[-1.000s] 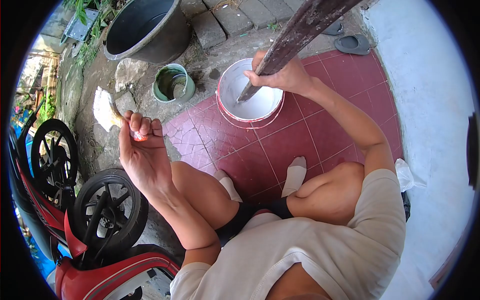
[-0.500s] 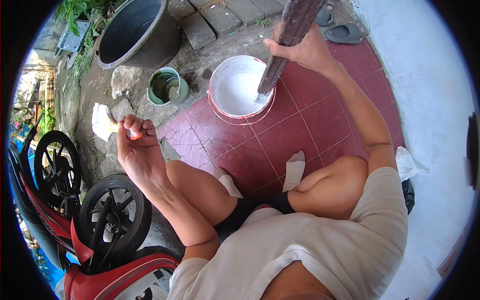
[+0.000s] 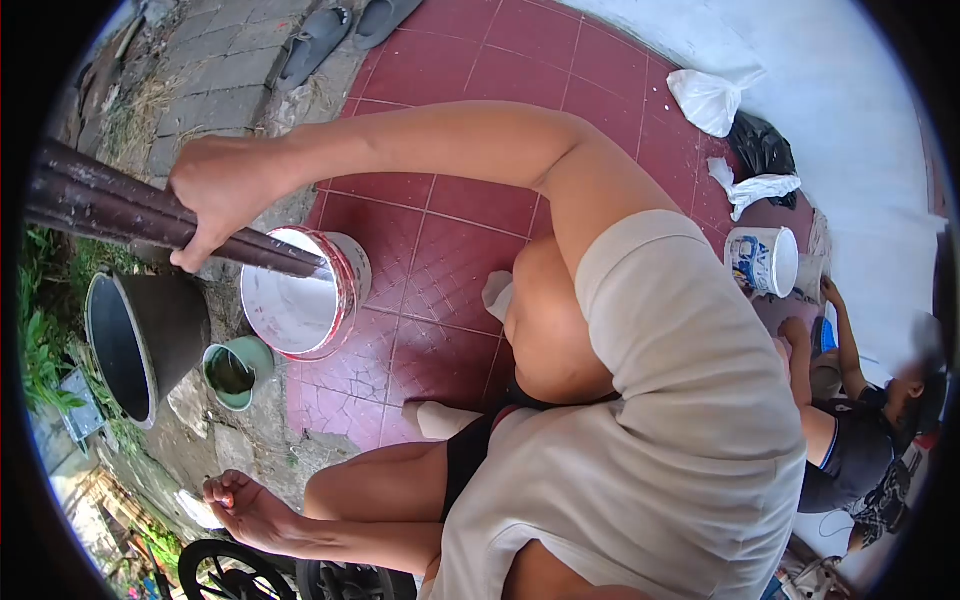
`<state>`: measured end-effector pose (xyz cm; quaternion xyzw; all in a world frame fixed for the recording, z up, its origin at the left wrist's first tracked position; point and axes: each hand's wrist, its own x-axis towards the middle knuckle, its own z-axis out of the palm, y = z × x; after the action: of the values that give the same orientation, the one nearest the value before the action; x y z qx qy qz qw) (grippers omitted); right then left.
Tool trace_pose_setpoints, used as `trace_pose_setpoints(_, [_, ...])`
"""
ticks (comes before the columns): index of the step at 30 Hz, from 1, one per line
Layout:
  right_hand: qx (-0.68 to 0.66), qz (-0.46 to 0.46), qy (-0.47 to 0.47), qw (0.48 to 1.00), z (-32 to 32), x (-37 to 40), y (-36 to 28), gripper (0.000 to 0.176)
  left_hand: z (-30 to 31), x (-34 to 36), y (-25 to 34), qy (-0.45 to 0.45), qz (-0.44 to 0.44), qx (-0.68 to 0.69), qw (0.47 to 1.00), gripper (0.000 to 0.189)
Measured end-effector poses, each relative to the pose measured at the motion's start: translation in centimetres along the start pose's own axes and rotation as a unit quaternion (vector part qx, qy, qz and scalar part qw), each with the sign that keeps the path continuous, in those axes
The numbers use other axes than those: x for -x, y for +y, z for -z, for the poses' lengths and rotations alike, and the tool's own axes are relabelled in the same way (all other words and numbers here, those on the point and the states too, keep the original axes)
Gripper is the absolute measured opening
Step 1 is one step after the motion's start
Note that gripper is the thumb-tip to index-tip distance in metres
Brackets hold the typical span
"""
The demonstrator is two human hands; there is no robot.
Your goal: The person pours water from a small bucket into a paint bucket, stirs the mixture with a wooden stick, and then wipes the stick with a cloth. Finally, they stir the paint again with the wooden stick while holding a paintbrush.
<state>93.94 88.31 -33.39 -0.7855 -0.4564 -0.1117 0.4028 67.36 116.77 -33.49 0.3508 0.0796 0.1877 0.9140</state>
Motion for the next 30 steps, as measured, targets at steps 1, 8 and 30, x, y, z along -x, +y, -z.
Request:
trace_pose_setpoints(1, [-0.03, 0.011, 0.018, 0.999, -0.3, -0.2, 0.1, 0.059, 0.6, -0.2, 0.1, 0.02, -0.009, -0.009, 1.0, 0.006])
trace_pose_setpoints(8, [0.001, -0.023, 0.034, 0.999, 0.0, 0.5, 0.3, 0.06, -0.3, -0.6, -0.5, 0.052, 0.031, -0.04, 0.997, 0.007])
trace_pose_setpoints(30, [-0.057, -0.053, 0.11, 0.991, -0.3, -0.2, -0.4, 0.026, -3.6, -0.1, -3.7, 0.09, -0.041, 0.021, 0.995, 0.014])
